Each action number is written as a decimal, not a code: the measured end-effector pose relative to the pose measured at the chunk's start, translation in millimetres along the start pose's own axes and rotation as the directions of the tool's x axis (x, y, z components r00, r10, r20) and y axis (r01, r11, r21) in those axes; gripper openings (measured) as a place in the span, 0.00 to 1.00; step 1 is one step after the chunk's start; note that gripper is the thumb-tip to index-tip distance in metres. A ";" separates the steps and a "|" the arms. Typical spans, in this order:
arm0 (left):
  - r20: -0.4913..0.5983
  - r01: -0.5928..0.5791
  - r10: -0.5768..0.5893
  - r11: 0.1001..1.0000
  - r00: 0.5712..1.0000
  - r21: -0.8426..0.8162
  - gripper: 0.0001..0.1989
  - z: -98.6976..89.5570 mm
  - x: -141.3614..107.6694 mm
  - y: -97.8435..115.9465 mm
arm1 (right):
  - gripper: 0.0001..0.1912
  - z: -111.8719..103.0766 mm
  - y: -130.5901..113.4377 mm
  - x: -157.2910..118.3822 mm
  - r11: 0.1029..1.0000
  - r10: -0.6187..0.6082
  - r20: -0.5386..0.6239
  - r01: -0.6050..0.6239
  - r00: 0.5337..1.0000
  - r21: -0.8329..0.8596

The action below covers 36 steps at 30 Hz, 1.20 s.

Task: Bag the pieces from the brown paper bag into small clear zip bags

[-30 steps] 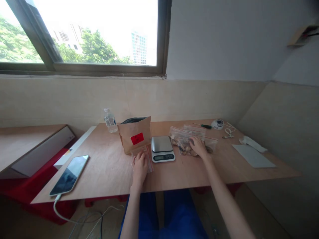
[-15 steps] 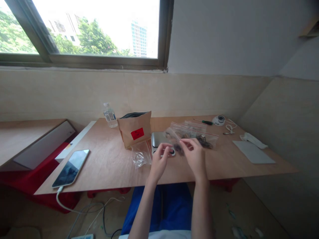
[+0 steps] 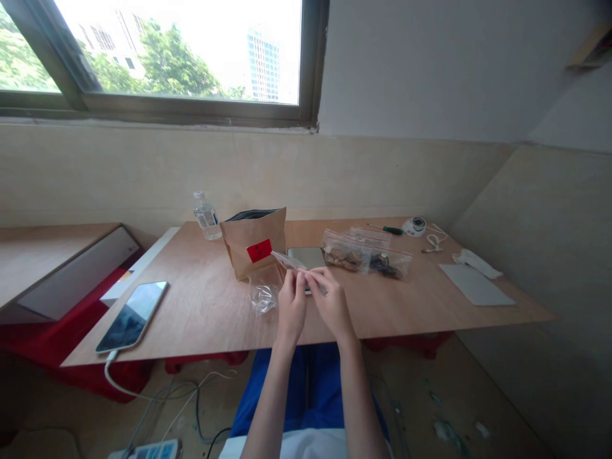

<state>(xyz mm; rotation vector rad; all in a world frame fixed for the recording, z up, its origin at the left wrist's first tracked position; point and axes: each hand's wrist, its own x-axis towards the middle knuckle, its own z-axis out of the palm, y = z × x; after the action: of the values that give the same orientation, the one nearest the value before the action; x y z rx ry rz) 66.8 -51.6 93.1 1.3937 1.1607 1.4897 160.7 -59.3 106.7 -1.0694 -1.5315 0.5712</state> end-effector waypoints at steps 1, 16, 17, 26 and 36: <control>-0.010 0.004 -0.004 1.000 1.000 0.024 0.13 -0.3 -0.8 0.5 | 0.14 0.6 0.8 -0.1 1.000 0.008 0.006 -0.008 1.000 0.013; 0.033 -0.019 0.014 0.990 0.999 0.138 0.12 -17.5 1.9 -10.6 | 0.10 11.5 10.9 -3.0 0.997 0.057 -0.013 -0.056 0.998 0.059; 0.056 -0.026 0.018 0.989 0.998 0.146 0.12 -18.9 2.7 -11.5 | 0.09 10.6 10.8 -3.0 0.997 0.061 -0.015 -0.060 0.998 0.052; 0.184 -0.097 0.055 0.970 0.981 0.223 0.14 -27.3 7.3 -21.0 | 0.09 1.7 13.6 -3.5 0.986 0.139 0.059 -0.143 0.989 0.081; 0.306 -0.171 0.095 0.957 0.947 0.235 0.13 -25.9 6.2 -18.0 | 0.10 -2.8 19.3 -4.5 0.979 0.193 -0.025 -0.191 0.981 0.069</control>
<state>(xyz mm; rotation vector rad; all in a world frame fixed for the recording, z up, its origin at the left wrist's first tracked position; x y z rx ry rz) 39.6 -43.4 78.0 1.8354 1.1168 1.1969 169.3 -54.6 89.2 -1.1772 -1.3815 0.7299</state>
